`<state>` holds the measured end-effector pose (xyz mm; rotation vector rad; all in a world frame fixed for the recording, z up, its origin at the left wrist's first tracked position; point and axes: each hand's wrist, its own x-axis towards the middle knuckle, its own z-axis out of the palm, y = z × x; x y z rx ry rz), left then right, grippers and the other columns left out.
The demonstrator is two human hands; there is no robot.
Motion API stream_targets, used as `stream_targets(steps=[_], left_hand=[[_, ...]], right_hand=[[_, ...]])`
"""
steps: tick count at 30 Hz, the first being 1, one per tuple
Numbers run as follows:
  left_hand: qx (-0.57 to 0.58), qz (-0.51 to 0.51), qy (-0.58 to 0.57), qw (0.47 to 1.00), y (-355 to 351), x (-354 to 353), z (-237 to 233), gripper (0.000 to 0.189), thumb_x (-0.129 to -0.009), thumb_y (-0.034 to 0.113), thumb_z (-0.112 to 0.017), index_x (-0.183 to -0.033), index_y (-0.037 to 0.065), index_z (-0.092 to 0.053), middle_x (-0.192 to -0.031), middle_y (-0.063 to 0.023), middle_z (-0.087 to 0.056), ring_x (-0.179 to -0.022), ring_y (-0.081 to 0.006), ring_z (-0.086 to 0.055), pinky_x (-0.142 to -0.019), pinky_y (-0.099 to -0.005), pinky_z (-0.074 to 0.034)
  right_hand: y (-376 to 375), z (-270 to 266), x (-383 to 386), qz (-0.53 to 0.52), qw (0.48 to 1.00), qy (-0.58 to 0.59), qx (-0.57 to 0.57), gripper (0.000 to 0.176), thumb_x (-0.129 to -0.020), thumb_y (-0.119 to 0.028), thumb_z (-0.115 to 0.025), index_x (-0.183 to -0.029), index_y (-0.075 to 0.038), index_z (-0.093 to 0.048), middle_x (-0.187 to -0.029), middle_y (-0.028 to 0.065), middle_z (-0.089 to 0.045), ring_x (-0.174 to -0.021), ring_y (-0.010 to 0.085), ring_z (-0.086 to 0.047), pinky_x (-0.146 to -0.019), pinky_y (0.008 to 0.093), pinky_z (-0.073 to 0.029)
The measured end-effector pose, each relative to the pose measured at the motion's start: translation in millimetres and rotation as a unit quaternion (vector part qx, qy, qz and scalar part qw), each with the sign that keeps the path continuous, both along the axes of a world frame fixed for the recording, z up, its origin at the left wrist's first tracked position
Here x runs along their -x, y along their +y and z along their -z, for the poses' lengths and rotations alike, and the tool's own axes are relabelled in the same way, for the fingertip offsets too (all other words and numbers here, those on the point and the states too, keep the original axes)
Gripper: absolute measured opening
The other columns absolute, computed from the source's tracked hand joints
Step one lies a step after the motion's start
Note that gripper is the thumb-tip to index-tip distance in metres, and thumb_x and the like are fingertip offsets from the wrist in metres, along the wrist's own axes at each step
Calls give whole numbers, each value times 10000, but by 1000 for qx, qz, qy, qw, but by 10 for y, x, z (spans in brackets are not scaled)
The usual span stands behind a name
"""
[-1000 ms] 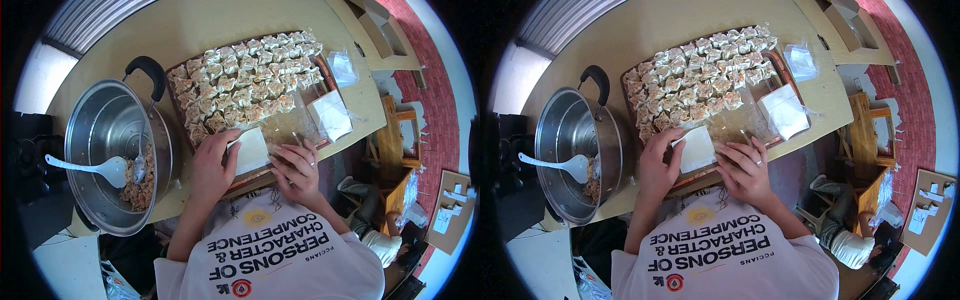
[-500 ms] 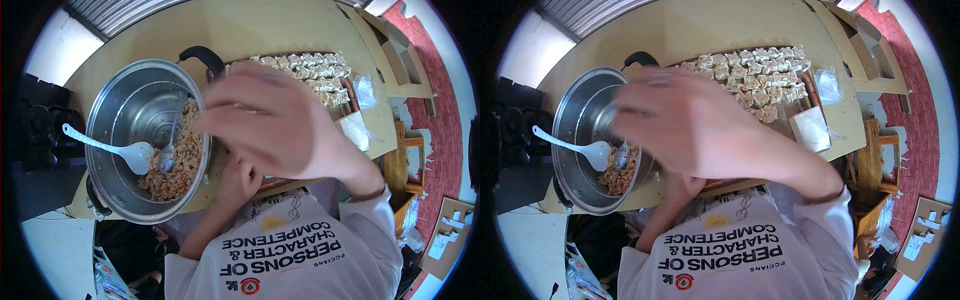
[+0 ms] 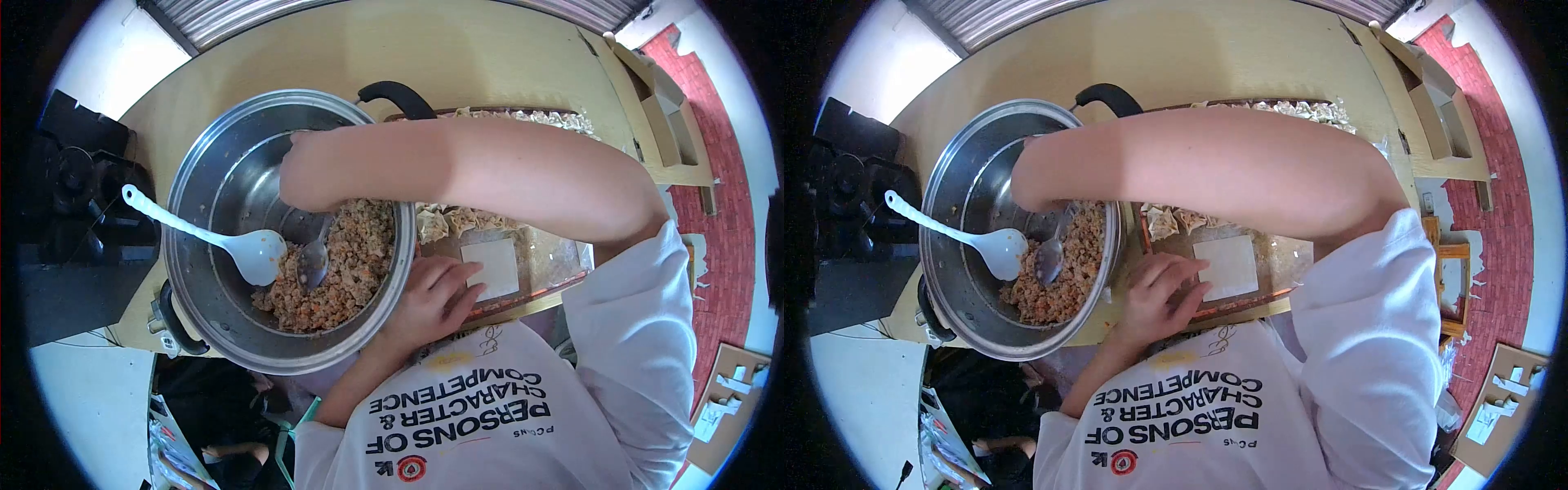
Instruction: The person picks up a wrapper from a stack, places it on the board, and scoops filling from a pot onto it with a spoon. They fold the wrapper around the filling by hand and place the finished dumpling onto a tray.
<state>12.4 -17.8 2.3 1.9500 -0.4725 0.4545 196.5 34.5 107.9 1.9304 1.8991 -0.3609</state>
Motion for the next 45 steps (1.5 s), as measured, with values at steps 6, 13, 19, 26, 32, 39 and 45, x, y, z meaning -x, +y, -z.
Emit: stream_targets(steps=[6,13,19,26,32,39,45], left_hand=[[-30,23,-23,999,17,2,44,262,-815,131,-841,-1062,111,-756,-929,-52,-686,-795,-241,-680,-708,-384,-512],[-41,32,-13,999,20,-9,33,262,-819,140,-836,-1065,112,-751,-885,-49,-681,-756,-248,-662,-685,-387,-498],[-30,30,-7,999,15,-2,14,255,-824,133,-829,-1067,112,-751,-883,-48,-687,-745,-245,-653,-680,-394,-492],[-31,31,-24,999,6,-12,25,243,-835,142,-824,-1066,113,-752,-879,-42,-688,-762,-243,-657,-707,-395,-498],[-37,33,-8,999,17,-1,10,229,-840,145,-817,-1056,108,-750,-871,-45,-689,-758,-244,-657,-709,-390,-497],[-41,38,-6,998,1,5,41,234,-839,140,-816,-1060,110,-744,-858,-42,-678,-753,-240,-653,-704,-382,-482],[-49,48,4,998,19,1,36,239,-836,144,-821,-1061,114,-746,-858,-41,-670,-760,-235,-651,-700,-385,-479]], right_hand=[[-55,-355,72,127,989,40,70,259,-786,-139,-788,-1030,-59,-822,-1060,147,-786,-1022,344,-744,-1049,497,-513],[-30,-159,70,79,991,53,90,255,-821,-154,-766,-1049,-48,-814,-1095,147,-779,-1008,338,-746,-844,483,-604],[-183,-737,59,100,993,13,-61,193,-828,-126,-742,-984,-41,-818,-981,138,-780,-927,329,-757,-789,441,-615],[-172,-478,107,30,965,-56,-253,126,-776,-99,-733,-866,-72,-816,-810,125,-758,-795,317,-755,-731,411,-613],[-358,-405,121,-21,973,-84,-215,87,-727,-137,-765,-792,-92,-803,-769,141,-747,-761,310,-749,-694,418,-605],[-460,-548,-71,93,968,-54,-225,136,-676,-129,-756,-794,-75,-795,-750,141,-739,-770,322,-750,-680,430,-594],[-537,-413,-165,52,954,16,-295,180,-649,-109,-727,-815,-62,-780,-703,152,-709,-740,339,-732,-681,438,-576]])
